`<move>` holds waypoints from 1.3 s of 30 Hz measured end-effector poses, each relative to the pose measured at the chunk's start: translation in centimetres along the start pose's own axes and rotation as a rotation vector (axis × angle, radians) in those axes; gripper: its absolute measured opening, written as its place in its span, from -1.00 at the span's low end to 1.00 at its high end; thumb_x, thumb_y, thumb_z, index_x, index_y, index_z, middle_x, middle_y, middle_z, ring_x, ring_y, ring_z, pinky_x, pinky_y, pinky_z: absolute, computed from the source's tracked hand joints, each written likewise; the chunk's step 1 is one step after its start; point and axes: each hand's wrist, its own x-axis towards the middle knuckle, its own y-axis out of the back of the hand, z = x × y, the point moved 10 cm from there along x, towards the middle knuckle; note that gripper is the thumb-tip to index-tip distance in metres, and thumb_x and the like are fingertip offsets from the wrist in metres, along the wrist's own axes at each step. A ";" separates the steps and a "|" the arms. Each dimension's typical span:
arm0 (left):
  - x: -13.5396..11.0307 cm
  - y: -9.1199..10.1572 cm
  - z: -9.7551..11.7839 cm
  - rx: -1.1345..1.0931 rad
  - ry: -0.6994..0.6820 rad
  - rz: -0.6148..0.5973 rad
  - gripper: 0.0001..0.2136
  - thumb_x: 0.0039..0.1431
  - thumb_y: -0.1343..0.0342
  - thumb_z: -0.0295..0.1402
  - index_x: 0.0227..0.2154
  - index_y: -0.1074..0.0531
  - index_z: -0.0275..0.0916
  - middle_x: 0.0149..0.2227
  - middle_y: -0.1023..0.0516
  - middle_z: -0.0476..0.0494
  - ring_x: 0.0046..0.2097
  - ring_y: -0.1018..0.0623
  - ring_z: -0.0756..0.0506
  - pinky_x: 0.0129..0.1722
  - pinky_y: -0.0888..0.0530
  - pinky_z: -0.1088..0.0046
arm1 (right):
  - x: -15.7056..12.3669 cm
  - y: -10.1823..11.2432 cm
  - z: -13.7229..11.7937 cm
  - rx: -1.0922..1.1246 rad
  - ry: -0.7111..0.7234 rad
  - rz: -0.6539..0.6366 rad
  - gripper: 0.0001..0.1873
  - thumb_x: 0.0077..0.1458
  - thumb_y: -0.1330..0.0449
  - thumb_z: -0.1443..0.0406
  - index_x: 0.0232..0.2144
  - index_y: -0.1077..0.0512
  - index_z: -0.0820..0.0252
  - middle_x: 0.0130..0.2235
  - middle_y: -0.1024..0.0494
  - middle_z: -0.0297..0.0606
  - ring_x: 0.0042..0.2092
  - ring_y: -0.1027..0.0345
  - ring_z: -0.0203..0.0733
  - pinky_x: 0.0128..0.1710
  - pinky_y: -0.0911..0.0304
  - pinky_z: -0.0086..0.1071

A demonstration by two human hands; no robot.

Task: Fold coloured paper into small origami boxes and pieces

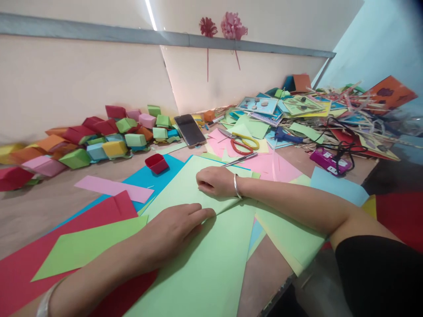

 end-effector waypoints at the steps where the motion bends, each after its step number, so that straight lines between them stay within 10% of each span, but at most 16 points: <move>1: 0.1 -0.2 0.0 0.023 0.001 -0.013 -0.68 0.35 0.20 -0.39 0.01 -0.40 -0.13 -0.34 -0.50 -0.06 -0.33 -0.53 -0.08 -0.40 -0.36 0.46 | 0.0 0.0 0.0 0.000 0.000 0.000 -0.86 0.25 -0.06 0.34 -0.34 -0.38 0.23 -0.28 -0.51 -0.20 -0.24 -0.27 -0.18 -0.37 0.03 -0.36; 11: 1.6 -2.0 -0.1 0.387 0.030 -0.186 -0.51 0.31 0.18 -0.46 0.23 -0.18 0.11 -0.41 -0.50 -0.01 -0.46 -0.51 -0.07 -0.53 -0.20 0.47 | -0.1 0.3 -0.3 -0.001 -0.020 -0.029 -0.79 0.30 0.02 0.30 -0.34 -0.36 0.24 -0.27 -0.51 -0.19 -0.26 -0.26 -0.18 -0.40 0.05 -0.35; 22: 2.7 -2.0 3.6 0.443 -0.223 -0.092 -0.65 0.33 0.21 -0.52 0.08 -0.31 -0.28 -0.30 -0.50 -0.11 -0.30 -0.50 -0.10 -0.40 -0.38 0.42 | -0.1 0.4 -0.5 0.025 0.003 -0.029 -0.81 0.30 0.02 0.32 -0.30 -0.36 0.23 -0.24 -0.51 -0.19 -0.28 -0.27 -0.20 -0.41 0.03 -0.35; 39: 4.2 -2.5 3.9 0.395 -0.041 -0.152 -0.57 0.38 0.19 -0.27 0.28 -0.13 -0.07 -0.25 -0.48 -0.13 -0.38 -0.52 -0.12 -0.51 -0.36 0.43 | -0.2 0.4 -0.8 -0.032 0.012 -0.054 -0.80 0.30 0.06 0.34 -0.26 -0.36 0.25 -0.18 -0.53 -0.18 -0.24 -0.34 -0.18 -0.44 0.01 -0.34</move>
